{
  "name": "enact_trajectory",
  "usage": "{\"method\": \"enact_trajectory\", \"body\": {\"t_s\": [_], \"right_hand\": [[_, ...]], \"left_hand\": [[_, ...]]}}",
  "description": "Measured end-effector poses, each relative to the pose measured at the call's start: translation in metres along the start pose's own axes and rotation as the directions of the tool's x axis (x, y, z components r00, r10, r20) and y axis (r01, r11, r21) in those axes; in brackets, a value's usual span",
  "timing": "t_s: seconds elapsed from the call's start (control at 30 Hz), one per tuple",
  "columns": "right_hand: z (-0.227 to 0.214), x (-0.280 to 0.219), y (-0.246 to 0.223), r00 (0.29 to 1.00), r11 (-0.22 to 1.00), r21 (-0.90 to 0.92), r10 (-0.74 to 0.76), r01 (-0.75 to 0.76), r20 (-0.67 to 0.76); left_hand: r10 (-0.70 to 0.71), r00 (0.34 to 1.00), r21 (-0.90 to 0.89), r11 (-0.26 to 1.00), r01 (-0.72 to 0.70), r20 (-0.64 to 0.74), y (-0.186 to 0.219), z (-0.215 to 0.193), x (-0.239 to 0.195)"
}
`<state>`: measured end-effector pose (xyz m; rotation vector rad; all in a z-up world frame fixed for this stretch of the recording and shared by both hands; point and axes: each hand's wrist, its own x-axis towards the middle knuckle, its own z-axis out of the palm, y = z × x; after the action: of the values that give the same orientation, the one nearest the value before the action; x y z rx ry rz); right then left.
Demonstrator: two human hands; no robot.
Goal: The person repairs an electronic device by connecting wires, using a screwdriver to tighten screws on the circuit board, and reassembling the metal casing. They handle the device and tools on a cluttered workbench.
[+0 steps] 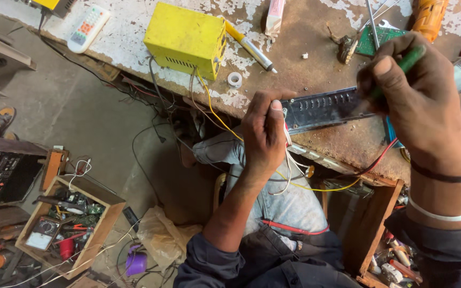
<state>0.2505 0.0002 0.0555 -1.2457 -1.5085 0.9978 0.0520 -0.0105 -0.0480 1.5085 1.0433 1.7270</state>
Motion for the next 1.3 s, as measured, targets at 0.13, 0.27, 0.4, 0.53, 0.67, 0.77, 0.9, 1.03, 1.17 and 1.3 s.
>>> {"method": "enact_trajectory", "body": {"t_s": [0.13, 0.27, 0.4, 0.53, 0.67, 0.77, 0.9, 1.03, 1.17, 1.3], "right_hand": [[0.011, 0.004, -0.01, 0.994, 0.969, 0.244, 0.01, -0.038, 0.112], [0.022, -0.006, 0.0, 0.965, 0.961, -0.092, -0.255, 0.26, 0.063], [0.034, -0.01, 0.026, 0.895, 0.868, -0.216, -0.438, 0.447, 0.089], [0.027, -0.008, 0.031, 0.913, 0.824, -0.394, -0.382, 0.407, 0.142], [0.028, 0.004, 0.017, 0.84, 0.638, -0.554, -0.33, 0.534, 0.43], [0.037, 0.013, 0.006, 0.785, 0.559, -0.557, -0.355, 0.614, 0.508], [0.043, 0.021, -0.002, 0.782, 0.513, -0.6, -0.294, 0.614, 0.549], [0.043, 0.025, 0.0, 0.766, 0.476, -0.607, -0.298, 0.636, 0.569], [0.041, 0.029, 0.002, 0.813, 0.634, -0.528, -0.317, 0.565, 0.489], [0.038, 0.031, 0.001, 0.886, 0.767, -0.487, -0.226, 0.418, 0.404]], "left_hand": [[-0.163, 0.987, -0.031, 0.986, 0.163, 0.012, 0.0, 0.002, 0.001], [-0.062, 0.998, -0.02, 0.998, 0.061, -0.009, -0.003, 0.003, 0.004], [-0.05, 0.999, -0.025, 0.998, 0.049, -0.012, -0.006, 0.004, 0.006], [-0.051, 0.999, -0.008, 0.999, 0.05, -0.02, -0.009, 0.006, 0.006], [-0.051, 0.999, -0.017, 0.999, 0.051, -0.007, -0.009, 0.005, 0.006], [-0.081, 0.997, -0.027, 0.996, 0.081, -0.005, -0.009, 0.005, 0.006], [-0.085, 0.996, -0.06, 0.995, 0.085, 0.002, -0.011, 0.005, 0.005], [-0.054, 0.999, -0.024, 0.998, 0.054, -0.002, -0.014, 0.005, 0.005], [-0.052, 0.999, -0.025, 0.998, 0.052, -0.005, -0.015, 0.005, 0.004], [-0.067, 0.998, -0.037, 0.997, 0.067, -0.003, -0.014, 0.006, 0.0]]}}
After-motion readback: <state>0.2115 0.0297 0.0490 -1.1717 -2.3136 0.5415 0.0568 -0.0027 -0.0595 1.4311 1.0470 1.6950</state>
